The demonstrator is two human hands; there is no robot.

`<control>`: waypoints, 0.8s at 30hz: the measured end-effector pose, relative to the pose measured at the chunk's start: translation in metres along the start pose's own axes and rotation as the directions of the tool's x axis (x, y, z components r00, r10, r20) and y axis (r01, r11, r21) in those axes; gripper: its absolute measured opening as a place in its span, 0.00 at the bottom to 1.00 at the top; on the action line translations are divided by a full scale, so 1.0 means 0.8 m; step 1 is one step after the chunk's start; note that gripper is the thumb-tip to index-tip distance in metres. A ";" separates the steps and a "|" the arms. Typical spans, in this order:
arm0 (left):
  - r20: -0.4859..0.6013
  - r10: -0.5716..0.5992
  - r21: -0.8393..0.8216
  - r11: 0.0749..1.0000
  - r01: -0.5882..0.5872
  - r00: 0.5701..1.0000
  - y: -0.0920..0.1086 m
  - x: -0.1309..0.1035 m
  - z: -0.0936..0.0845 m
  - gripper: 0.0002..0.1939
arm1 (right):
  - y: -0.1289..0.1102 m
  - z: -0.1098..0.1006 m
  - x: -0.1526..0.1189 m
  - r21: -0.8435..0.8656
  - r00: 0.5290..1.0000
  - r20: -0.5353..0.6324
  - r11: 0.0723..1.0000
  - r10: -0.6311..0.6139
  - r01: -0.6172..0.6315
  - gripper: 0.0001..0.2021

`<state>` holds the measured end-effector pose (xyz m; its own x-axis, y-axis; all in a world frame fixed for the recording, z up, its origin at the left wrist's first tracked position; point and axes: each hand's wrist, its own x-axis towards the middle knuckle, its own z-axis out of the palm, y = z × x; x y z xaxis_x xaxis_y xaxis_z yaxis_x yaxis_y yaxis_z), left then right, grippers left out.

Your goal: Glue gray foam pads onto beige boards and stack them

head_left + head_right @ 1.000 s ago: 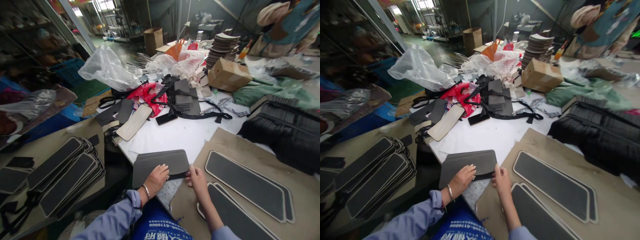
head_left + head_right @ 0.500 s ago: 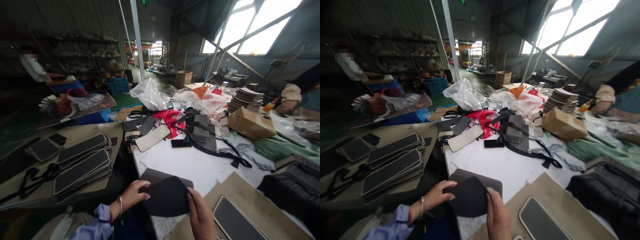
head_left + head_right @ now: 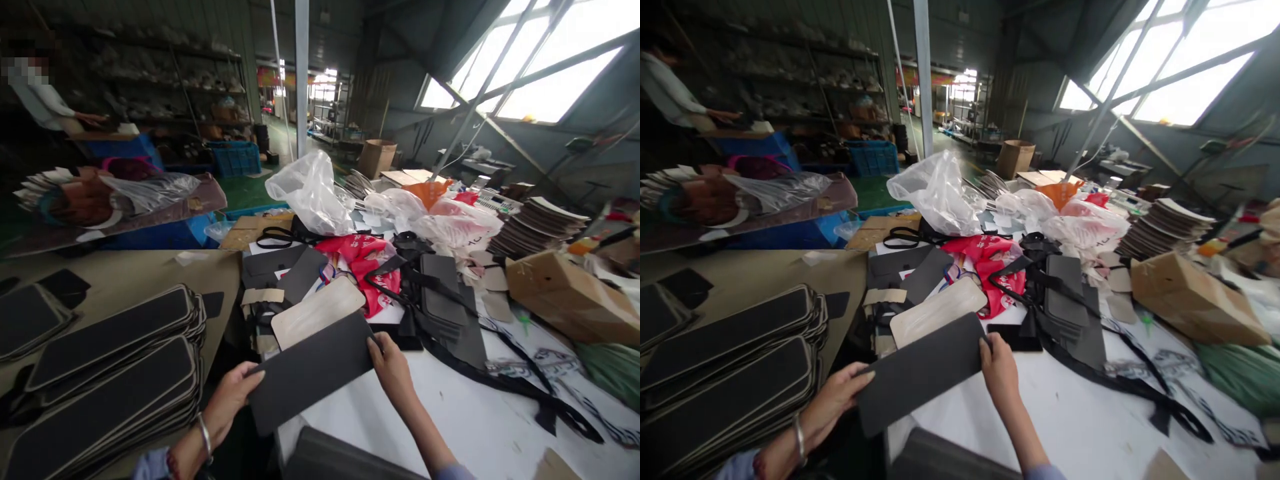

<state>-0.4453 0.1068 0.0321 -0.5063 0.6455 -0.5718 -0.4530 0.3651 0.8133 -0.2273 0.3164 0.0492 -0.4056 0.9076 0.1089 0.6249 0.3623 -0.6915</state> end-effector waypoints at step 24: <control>-0.207 0.558 0.769 0.600 -0.219 0.803 0.020 0.150 0.023 0.14 | -0.006 0.079 0.184 -0.399 0.982 0.137 0.914 0.132 -0.067 0.07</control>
<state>-0.4995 0.2024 -0.0211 -0.8114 0.5838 -0.0275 0.4035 0.5936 0.6963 -0.3324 0.4348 0.0231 -0.4068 0.9098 -0.0821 0.8650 0.3548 -0.3547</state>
